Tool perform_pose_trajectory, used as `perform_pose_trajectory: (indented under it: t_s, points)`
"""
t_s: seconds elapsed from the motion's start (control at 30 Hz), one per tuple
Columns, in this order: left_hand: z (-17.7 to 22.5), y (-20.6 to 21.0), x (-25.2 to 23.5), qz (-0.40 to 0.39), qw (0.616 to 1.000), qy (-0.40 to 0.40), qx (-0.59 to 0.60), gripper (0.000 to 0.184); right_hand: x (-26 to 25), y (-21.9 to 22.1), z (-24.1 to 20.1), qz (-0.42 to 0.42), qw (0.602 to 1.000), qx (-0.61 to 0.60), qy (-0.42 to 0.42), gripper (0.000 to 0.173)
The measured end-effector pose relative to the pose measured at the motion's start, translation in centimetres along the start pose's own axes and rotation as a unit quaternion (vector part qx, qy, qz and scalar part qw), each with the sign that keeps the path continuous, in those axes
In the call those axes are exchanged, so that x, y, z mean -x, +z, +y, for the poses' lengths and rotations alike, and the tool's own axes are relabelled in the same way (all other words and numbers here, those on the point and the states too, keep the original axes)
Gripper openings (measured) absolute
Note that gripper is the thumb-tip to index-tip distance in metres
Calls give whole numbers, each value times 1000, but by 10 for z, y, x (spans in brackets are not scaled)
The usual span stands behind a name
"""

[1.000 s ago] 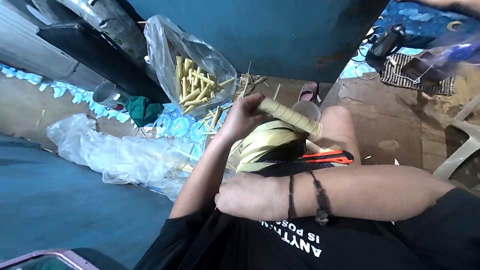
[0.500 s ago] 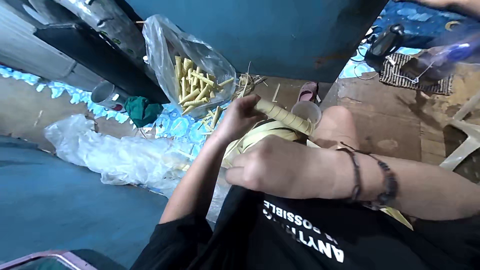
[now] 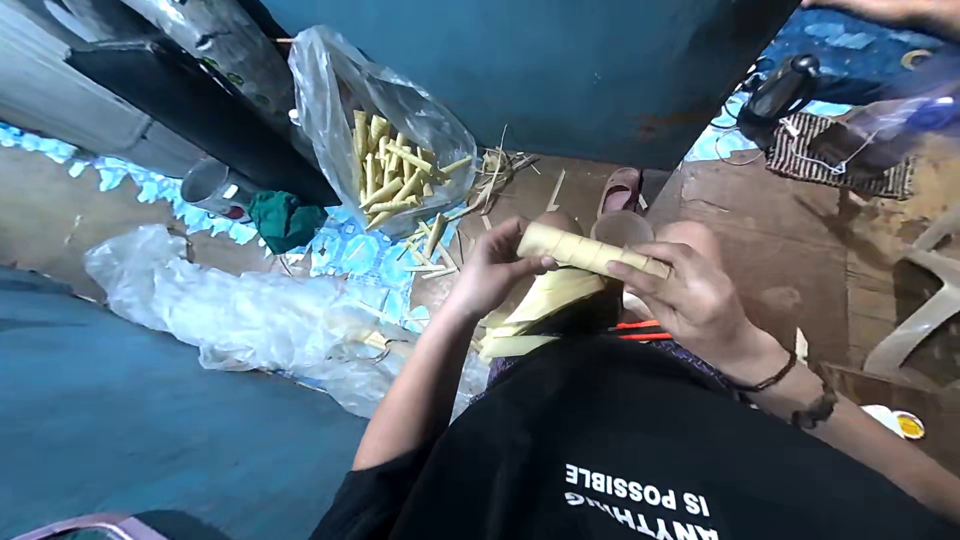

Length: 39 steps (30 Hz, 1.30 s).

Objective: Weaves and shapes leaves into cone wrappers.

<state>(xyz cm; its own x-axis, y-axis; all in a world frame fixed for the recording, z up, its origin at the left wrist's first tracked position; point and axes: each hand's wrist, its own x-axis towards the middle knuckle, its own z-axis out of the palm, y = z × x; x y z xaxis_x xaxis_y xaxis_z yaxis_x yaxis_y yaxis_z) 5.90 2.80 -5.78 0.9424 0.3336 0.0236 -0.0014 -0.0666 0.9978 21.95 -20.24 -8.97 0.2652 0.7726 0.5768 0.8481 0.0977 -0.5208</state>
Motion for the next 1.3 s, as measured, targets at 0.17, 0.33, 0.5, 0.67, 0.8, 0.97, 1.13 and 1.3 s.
perform_pose_trajectory:
  t_s: [0.17,0.33,0.5,0.67,0.8,0.97,1.13,1.3]
  points:
    - [-6,5,-3,-67,996,34,-56,23,17,-23,-2,-96,692,-532,479,42]
    - [-8,2,-10,-40,997,29,-53,21,37,-14,3,7,983,-86,163,50]
    - [-5,-1,-11,-80,995,38,-44,23,28,-20,-9,-22,711,-501,493,49]
    - [-7,-7,-14,-53,997,27,-48,22,45,-11,5,8,970,-141,195,47]
    - [-2,-9,-11,-68,996,16,-53,26,33,-15,-9,-10,754,-459,469,46]
    - [-6,-13,-14,-54,997,1,-60,21,50,-4,-1,6,967,-150,207,45]
    - [-2,-12,-14,-79,995,11,-57,22,37,-12,-13,6,735,-475,485,45]
    - [-6,-11,-16,-50,997,1,-55,18,52,-3,-3,18,971,-135,198,42]
